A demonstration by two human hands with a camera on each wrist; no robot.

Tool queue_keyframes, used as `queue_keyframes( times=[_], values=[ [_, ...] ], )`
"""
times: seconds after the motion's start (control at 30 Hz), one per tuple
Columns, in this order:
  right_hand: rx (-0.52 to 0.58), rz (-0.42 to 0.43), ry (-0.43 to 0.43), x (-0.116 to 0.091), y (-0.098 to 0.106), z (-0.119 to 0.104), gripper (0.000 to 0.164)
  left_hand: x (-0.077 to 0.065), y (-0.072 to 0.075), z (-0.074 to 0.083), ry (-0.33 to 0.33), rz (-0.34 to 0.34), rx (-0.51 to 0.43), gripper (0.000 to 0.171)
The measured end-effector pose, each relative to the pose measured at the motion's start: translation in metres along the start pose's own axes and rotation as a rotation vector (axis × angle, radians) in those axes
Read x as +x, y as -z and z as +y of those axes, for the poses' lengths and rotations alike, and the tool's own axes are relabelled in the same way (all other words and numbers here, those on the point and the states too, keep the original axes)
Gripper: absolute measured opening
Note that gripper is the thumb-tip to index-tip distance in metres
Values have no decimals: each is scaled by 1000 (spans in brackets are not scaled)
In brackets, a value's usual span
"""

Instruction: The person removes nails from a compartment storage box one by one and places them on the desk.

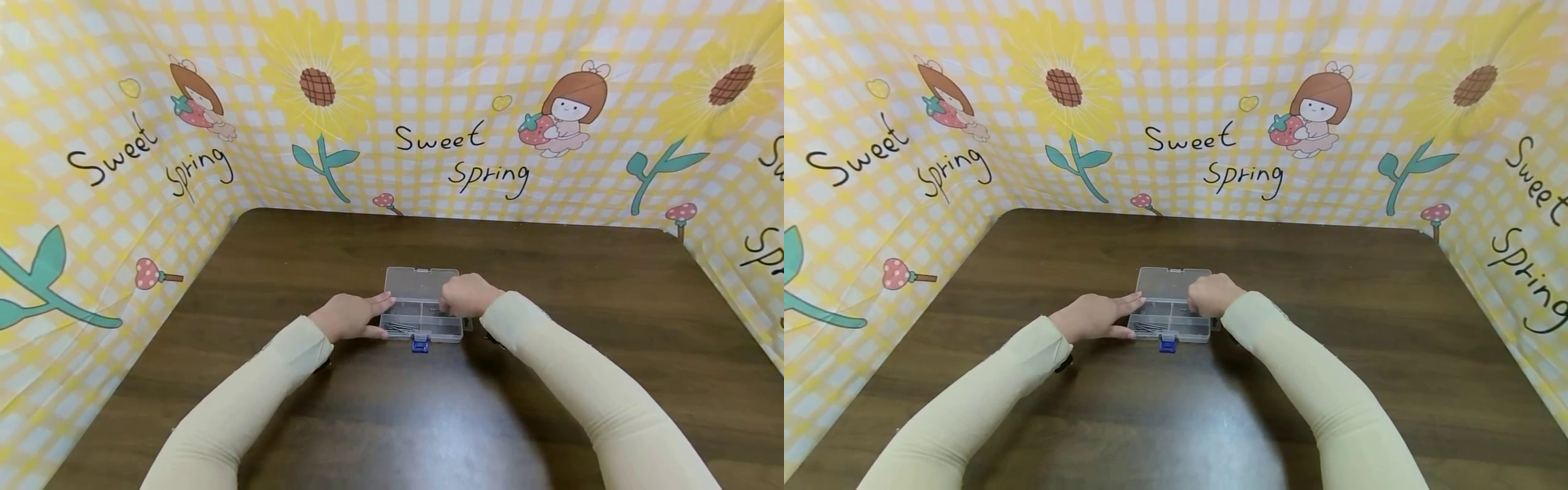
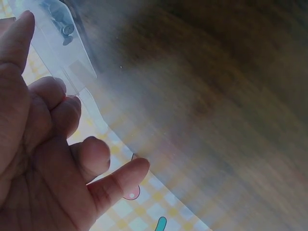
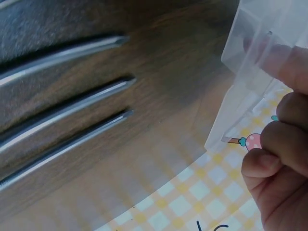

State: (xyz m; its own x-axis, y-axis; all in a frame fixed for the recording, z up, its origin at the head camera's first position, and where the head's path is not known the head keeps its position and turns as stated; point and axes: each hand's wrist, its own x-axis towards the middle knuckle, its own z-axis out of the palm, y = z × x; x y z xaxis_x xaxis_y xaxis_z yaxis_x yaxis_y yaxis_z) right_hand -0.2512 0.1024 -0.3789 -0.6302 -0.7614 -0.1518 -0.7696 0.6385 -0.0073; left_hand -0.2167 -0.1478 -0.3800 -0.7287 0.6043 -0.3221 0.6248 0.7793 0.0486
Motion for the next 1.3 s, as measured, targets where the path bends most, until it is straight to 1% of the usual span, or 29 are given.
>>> queue_keyframes(
  times=[0.07,0.13,0.3,0.47,0.6,0.63,0.73,0.83,0.87,1.0,1.1,1.2,1.3],
  values=[
    [6,12,12,0,-2,1,41,1,-1,0,5,-4,-2,74],
    [17,7,12,1,-3,2,44,2,-2,1,6,0,9,73],
    [20,1,8,1,-3,2,41,2,-2,2,6,9,42,73],
    [19,3,11,-1,-3,1,35,3,-3,2,0,18,36,73],
    [22,-9,14,-1,-2,-2,38,3,-3,1,-6,13,9,73],
    [20,-6,16,-1,-2,-2,39,5,-9,-4,-21,29,16,75],
    [-1,-5,19,-1,-3,-4,41,4,-8,-4,-24,28,17,75],
    [-10,-11,14,-2,-3,-4,42,4,-7,-4,-15,28,22,75],
    [-8,-17,11,-2,-3,-5,43,1,-1,2,3,11,15,73],
    [14,-32,10,-2,-2,-5,44,1,-1,3,24,4,36,72],
    [25,-55,-1,-2,0,-5,44,1,-1,4,28,4,47,73],
    [19,-76,-13,-2,1,-5,40,1,0,4,27,8,42,73],
    [21,-91,-25,-3,2,-4,29,1,0,4,23,10,42,73]
  ],
)
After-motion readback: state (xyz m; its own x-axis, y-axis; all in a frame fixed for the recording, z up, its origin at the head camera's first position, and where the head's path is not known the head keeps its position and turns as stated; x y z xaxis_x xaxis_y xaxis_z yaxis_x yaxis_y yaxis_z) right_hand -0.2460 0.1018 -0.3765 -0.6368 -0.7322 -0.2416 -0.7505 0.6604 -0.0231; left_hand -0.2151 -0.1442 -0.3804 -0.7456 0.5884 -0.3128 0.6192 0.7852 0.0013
